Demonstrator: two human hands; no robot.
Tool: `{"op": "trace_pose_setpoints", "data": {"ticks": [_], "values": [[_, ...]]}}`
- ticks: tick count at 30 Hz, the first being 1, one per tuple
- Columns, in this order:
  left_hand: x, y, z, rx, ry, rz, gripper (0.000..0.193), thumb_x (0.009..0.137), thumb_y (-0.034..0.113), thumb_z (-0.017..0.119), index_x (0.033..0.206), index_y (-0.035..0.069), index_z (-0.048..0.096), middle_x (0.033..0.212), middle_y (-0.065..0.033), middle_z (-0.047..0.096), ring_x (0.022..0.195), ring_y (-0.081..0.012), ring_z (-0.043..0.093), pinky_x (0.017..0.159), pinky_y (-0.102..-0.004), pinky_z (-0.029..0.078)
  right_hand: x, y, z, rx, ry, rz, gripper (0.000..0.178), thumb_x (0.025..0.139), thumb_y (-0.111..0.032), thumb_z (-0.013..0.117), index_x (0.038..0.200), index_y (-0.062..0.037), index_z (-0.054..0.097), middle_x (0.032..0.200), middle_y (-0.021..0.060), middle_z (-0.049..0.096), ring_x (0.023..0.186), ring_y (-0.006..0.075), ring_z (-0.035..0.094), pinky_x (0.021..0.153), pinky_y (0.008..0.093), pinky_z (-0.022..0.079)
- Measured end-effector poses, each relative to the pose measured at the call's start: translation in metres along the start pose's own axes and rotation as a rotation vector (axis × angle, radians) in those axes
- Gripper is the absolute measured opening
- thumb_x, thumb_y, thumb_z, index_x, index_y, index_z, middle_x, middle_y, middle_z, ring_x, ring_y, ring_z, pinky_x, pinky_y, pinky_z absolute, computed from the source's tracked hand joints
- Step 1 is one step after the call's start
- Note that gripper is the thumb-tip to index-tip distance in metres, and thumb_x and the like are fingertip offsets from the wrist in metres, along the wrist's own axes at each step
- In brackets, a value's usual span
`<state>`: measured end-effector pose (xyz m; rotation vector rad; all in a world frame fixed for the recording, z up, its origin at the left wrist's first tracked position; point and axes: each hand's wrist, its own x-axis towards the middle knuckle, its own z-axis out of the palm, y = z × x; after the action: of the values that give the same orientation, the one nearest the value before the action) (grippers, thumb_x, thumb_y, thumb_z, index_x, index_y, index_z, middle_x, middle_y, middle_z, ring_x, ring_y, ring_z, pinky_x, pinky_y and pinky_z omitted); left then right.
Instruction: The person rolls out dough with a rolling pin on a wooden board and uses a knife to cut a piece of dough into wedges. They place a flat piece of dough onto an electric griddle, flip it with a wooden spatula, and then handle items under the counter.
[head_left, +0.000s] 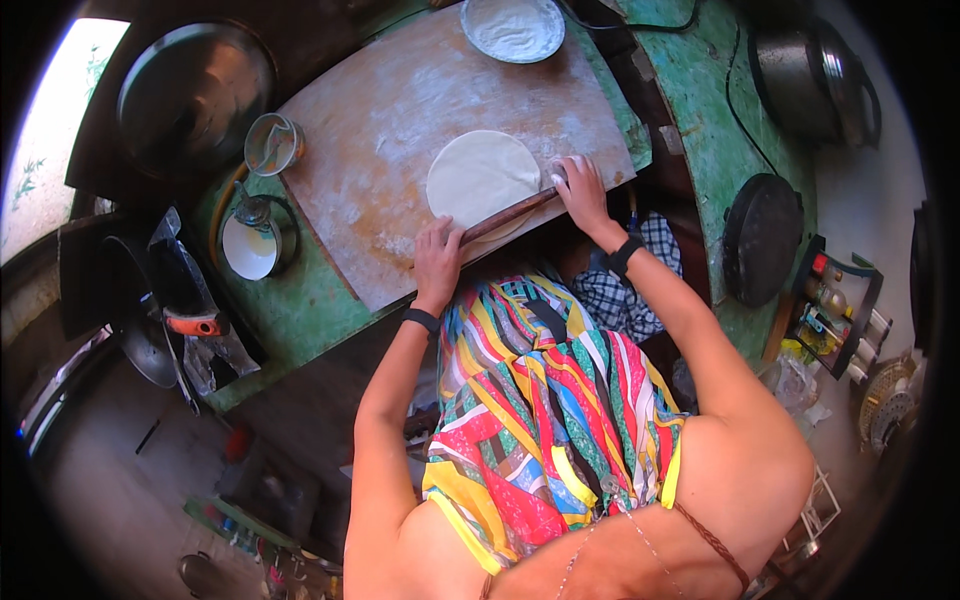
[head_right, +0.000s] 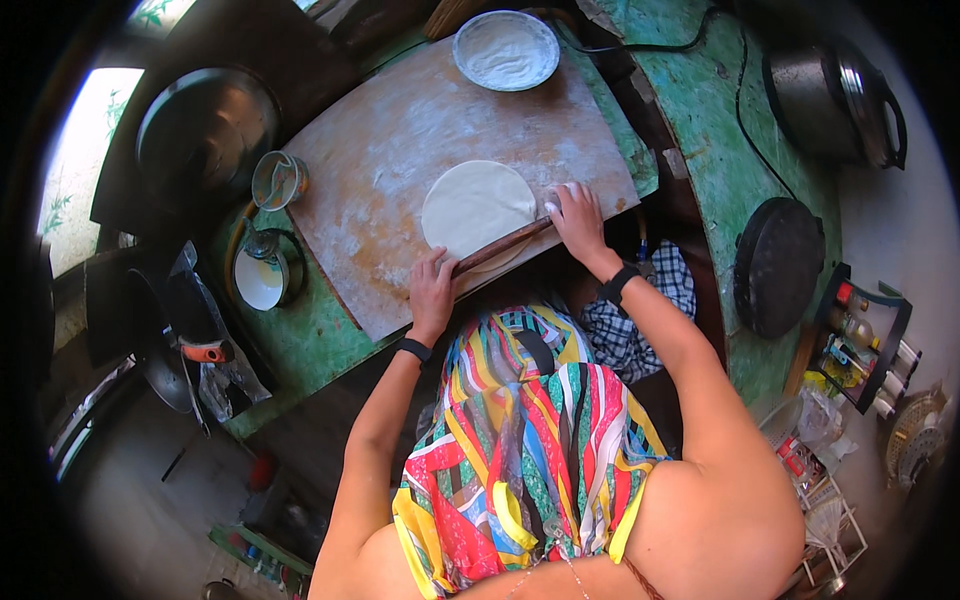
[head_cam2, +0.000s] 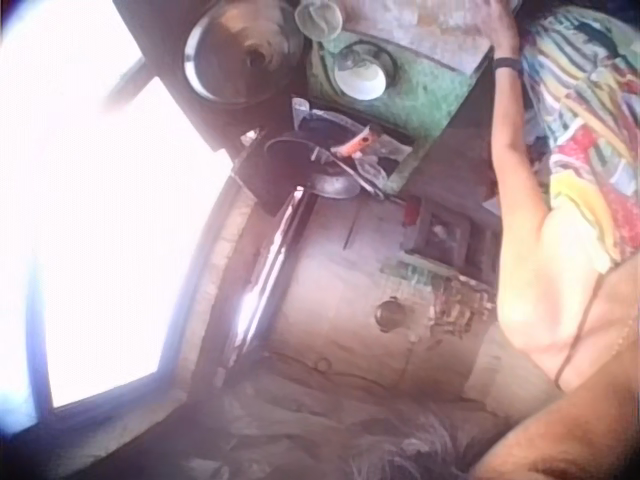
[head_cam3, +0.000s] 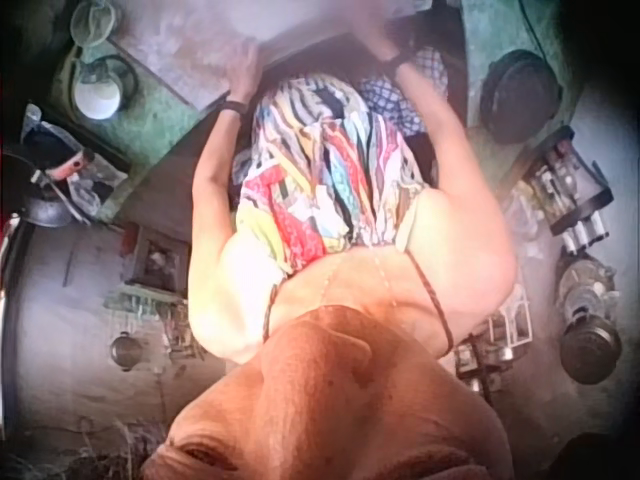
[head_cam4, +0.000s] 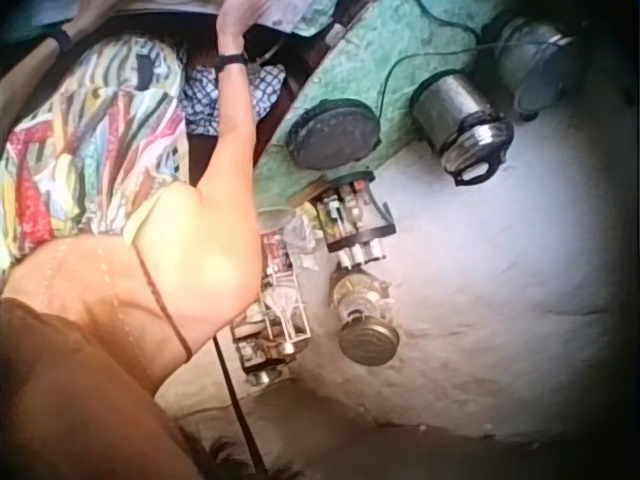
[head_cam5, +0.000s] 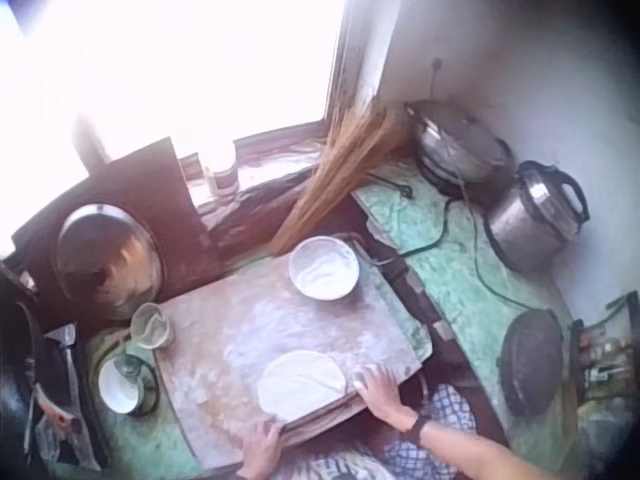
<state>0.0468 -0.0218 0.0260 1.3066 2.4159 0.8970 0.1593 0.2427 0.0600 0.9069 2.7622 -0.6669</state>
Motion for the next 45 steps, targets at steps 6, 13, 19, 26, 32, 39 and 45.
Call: {"op": "trace_pose_setpoints", "data": {"ticks": [6,13,19,26,32,39,45], "values": [[0.050,-0.021,0.009,0.251,0.063,-0.108,0.064,0.078,0.037,0.060,0.128,0.004,0.038,0.138,-0.0188,0.028,0.129,-0.0329,0.025,0.107,-0.0519,0.014,0.020,0.003,0.009,-0.223,0.279,-0.167,0.057,0.079,-0.028,0.056,0.127,-0.0026,0.039,0.136,0.0184,0.034,0.129,0.0302,0.027,0.107,0.0440,0.017],[0.138,-0.061,-0.010,0.276,0.240,-0.243,0.064,0.084,0.036,0.052,0.133,0.001,0.029,0.140,-0.0214,0.024,0.131,-0.0354,0.021,0.105,-0.0520,0.015,0.127,-0.015,0.009,-0.227,0.486,-0.099,0.054,0.081,-0.032,0.054,0.124,-0.0023,0.044,0.129,0.0186,0.041,0.125,0.0305,0.032,0.106,0.0446,0.018],[0.113,-0.050,-0.001,0.390,0.135,-0.248,0.068,0.083,0.040,0.050,0.132,-0.003,0.031,0.141,-0.0224,0.022,0.132,-0.0354,0.018,0.107,-0.0516,0.010,0.105,-0.003,0.013,-0.233,0.434,-0.213,0.057,0.082,-0.034,0.053,0.126,-0.0016,0.041,0.131,0.0191,0.039,0.126,0.0303,0.031,0.107,0.0443,0.018],[0.003,0.007,0.017,0.188,-0.096,-0.097,0.075,0.077,0.041,0.058,0.135,0.002,0.029,0.142,-0.0188,0.022,0.133,-0.0316,0.017,0.107,-0.0520,0.010,-0.029,0.022,0.001,-0.222,0.058,-0.284,0.071,0.077,-0.029,0.058,0.135,-0.0012,0.027,0.139,0.0177,0.028,0.131,0.0293,0.024,0.108,0.0433,0.015],[0.077,-0.030,0.006,0.283,0.043,-0.168,0.072,0.081,0.039,0.053,0.135,-0.001,0.026,0.141,-0.0209,0.023,0.132,-0.0341,0.019,0.107,-0.0511,0.012,0.054,0.005,0.000,-0.264,0.262,-0.271,0.065,0.079,-0.035,0.056,0.130,-0.0008,0.034,0.137,0.0192,0.032,0.128,0.0311,0.028,0.107,0.0438,0.017],[0.149,-0.067,-0.019,0.340,0.281,-0.189,0.065,0.085,0.038,0.049,0.133,-0.002,0.029,0.141,-0.0216,0.024,0.132,-0.0348,0.019,0.106,-0.0515,0.013,0.139,-0.019,0.003,-0.273,0.389,-0.118,0.061,0.081,-0.033,0.054,0.129,-0.0015,0.036,0.134,0.0186,0.036,0.128,0.0303,0.029,0.107,0.0434,0.018],[0.064,-0.023,0.012,0.265,0.019,-0.111,0.073,0.080,0.042,0.054,0.134,0.001,0.029,0.143,-0.0192,0.022,0.134,-0.0324,0.016,0.107,-0.0524,0.010,0.034,0.015,0.005,-0.281,0.211,-0.263,0.065,0.079,-0.031,0.055,0.133,-0.0035,0.031,0.138,0.0162,0.033,0.130,0.0271,0.027,0.108,0.0422,0.016]]}}
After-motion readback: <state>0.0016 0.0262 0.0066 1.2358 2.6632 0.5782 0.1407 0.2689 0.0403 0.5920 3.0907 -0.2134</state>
